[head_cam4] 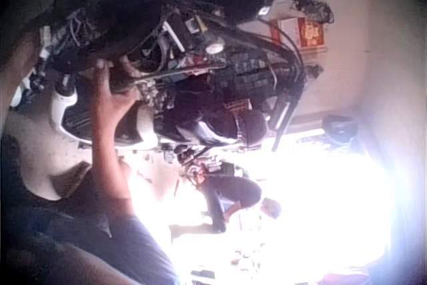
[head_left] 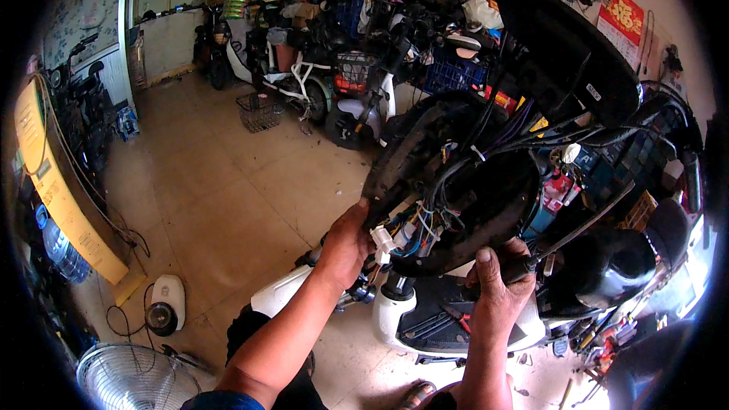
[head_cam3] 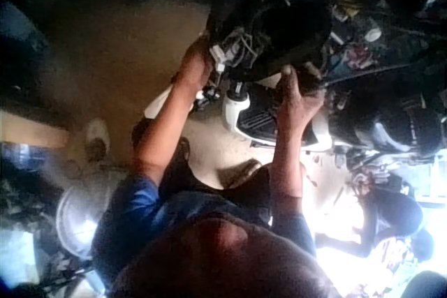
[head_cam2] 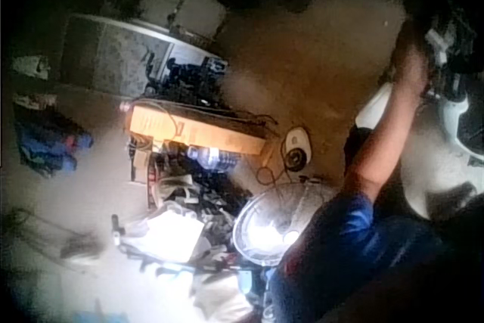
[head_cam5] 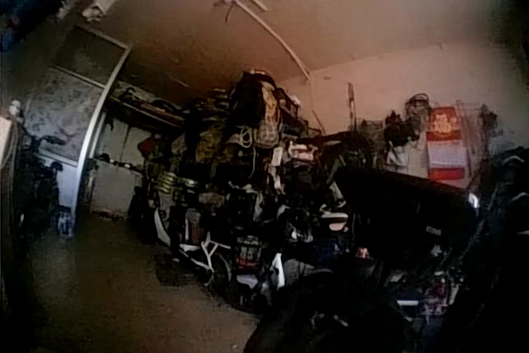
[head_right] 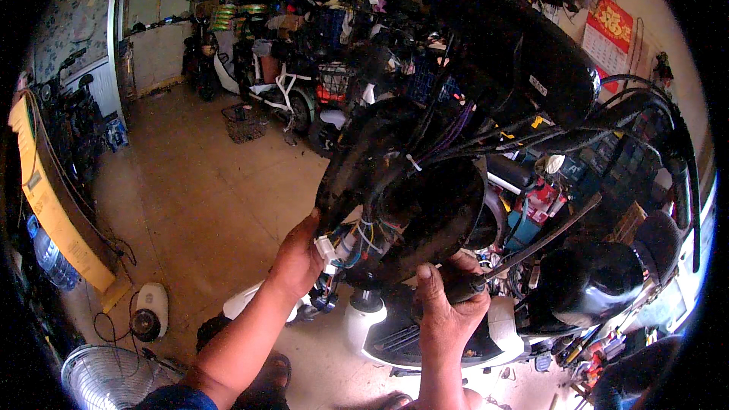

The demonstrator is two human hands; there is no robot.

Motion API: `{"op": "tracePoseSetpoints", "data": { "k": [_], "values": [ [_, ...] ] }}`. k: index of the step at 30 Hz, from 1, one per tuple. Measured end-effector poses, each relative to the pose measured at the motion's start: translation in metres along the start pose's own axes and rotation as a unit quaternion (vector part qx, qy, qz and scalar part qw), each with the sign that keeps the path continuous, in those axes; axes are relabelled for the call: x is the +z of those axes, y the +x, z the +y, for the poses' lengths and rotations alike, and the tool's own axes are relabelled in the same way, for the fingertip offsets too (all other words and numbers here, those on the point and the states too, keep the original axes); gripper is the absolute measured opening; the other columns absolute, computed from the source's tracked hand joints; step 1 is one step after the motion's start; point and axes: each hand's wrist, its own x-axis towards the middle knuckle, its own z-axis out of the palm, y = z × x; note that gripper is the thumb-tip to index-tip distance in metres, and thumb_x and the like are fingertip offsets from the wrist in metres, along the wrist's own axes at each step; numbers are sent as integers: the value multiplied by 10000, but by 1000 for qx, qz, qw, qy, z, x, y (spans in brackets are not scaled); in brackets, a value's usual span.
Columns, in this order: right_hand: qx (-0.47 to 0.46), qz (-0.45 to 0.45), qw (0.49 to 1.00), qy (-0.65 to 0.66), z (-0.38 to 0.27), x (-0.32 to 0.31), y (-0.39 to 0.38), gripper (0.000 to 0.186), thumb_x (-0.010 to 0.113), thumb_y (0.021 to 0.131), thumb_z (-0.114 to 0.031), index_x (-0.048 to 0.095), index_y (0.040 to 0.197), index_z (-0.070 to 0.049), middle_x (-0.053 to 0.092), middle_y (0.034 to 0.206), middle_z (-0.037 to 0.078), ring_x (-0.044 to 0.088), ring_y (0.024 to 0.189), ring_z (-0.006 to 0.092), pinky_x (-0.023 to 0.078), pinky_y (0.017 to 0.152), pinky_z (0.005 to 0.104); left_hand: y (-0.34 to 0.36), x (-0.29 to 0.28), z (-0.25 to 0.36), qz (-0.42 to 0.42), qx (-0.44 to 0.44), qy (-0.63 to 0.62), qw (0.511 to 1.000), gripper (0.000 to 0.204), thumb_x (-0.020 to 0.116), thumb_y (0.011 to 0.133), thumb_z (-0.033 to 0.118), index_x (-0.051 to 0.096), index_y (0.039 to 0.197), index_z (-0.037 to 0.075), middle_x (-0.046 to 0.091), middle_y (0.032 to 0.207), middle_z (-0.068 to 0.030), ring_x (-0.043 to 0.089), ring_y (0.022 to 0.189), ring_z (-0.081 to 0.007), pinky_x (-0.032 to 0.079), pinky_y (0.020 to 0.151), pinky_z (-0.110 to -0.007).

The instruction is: The person works on the front handlebar assembly of a white electric scooter in a cluttered workshop. They use a screwdriver to remove screws from the black plastic housing and manipulate the internal wiring and components.

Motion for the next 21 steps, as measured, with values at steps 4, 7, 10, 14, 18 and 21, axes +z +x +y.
{"op": "tracePoseSetpoints", "data": {
  "k": [4,7,10,14,18,21],
  "values": [
    [-4,0,1000,-1,1,-1,0,315,814,921,-190,656,1129,-14,651,793,29,588,581,100,481,552,230,0,2,0,13,4,2,1000,505,510,1077,453,530,1438,101,664,1336,-64,661,1166,-180,527,981,-388],
    [-6,-3,1000,3,2,-1,0,318,814,921,-190,657,1133,-12,653,794,31,588,581,97,480,551,229,0,0,0,8,-4,-20,1000,507,494,1093,409,526,1458,59,645,1387,-98,639,1228,-225,481,1073,-399],
    [-3,-4,1000,5,2,-1,0,325,813,921,-198,658,1136,-10,655,795,32,588,582,97,479,550,229,0,-3,0,4,-13,-29,999,509,485,1102,383,520,1472,35,635,1414,-115,630,1257,-247,459,1115,-400],
    [-6,4,1000,-11,0,1,-1,337,815,920,-218,657,1134,-10,654,792,31,590,585,99,478,549,232,-1,-2,2,1,-11,-30,999,510,472,1107,385,520,1470,31,634,1417,-115,632,1256,-243,467,1110,-394],
    [-9,-1,1000,-3,4,-2,-1,336,809,926,-239,657,1118,-9,655,791,33,593,592,100,477,550,233,0,-1,3,29,-22,30,999,483,492,1075,457,557,1401,107,683,1247,-32,663,1058,-152,521,924,-383],
    [-5,0,1000,-13,11,-13,-7,312,791,944,-253,657,1092,-14,654,799,37,590,595,98,477,556,227,3,-10,-2,57,-28,81,995,475,511,1069,457,583,1362,90,690,1206,-35,658,1031,-141,528,901,-373]
  ]
}}
